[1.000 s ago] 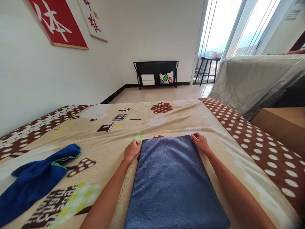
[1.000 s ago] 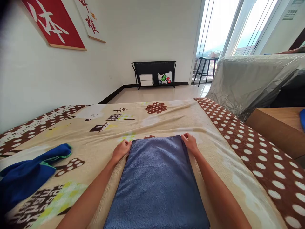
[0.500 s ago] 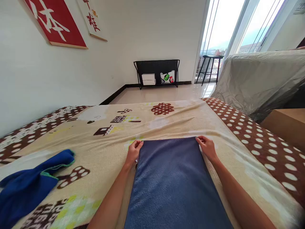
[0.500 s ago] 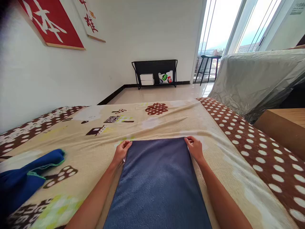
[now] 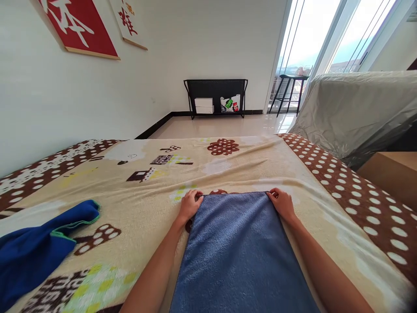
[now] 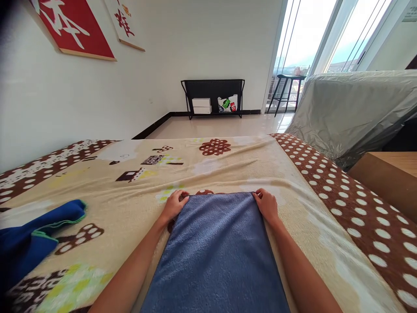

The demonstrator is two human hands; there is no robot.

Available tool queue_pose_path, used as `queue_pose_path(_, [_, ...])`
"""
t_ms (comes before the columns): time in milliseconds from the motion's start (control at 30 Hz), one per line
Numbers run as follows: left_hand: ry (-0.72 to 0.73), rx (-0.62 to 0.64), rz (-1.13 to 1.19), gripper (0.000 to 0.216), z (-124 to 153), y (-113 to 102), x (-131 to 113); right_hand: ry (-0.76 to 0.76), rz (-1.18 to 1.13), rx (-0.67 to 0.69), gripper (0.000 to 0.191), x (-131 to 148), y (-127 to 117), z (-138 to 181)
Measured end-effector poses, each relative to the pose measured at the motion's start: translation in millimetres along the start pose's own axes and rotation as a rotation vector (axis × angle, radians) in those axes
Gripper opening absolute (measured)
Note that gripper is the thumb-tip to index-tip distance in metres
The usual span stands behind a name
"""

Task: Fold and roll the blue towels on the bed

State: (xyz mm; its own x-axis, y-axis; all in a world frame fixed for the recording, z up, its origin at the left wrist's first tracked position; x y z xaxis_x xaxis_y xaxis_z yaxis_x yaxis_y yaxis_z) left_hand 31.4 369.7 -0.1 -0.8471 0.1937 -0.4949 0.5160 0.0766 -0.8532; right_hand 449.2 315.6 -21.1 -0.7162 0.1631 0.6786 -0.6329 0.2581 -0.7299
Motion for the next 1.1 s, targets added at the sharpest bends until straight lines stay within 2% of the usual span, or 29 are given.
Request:
queue_pose_path(300, [0.002, 0.084, 0.111, 0.032, -4.8, 2.9, 8.2, -0.033, 0.029, -0.002, 0.03, -0.2, 3.4, -1.6])
queue_pose_path(600, [-0.067, -0.064, 0.146, 0.034, -17.6, -11.3, 23.4, -0.123, -0.081, -0.048, 0.032, 11.3, 16.4, -30.4])
queue_pose_path(833, [-0.101, -0.057, 0.021, 0.033, -23.0, -6.6, 32.7, -0.191, -0.073, -0.062, 0.03, 17.7, 28.1, -42.7])
queue_pose_path(967, [-0.109, -0.077, -0.017, 0.033, -20.5, -12.7, 33.5, -0.159, -0.065, -0.133, 0.032, 15.6, 22.7, -38.5])
queue_pose_path(1100, [-0.088, -0.169, 0.017, 0.032, -13.3, -30.2, 22.0, -0.122, -0.11, -0.197, 0.033, 22.3, 8.9, -33.2])
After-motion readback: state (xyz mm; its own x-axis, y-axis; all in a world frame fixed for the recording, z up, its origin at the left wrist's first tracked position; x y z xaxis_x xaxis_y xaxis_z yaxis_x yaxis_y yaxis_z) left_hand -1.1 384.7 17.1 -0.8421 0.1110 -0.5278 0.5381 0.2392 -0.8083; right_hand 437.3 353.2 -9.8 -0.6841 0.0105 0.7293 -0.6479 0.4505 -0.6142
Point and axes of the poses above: each hand's wrist, its own z-axis away from the middle knuckle, its own y-axis out of the palm, x = y × z, the point moved 6 cm from there along -z, towards the middle knuckle, and after that the axes turned 8 degrees about -z, right-handed, at the moved point
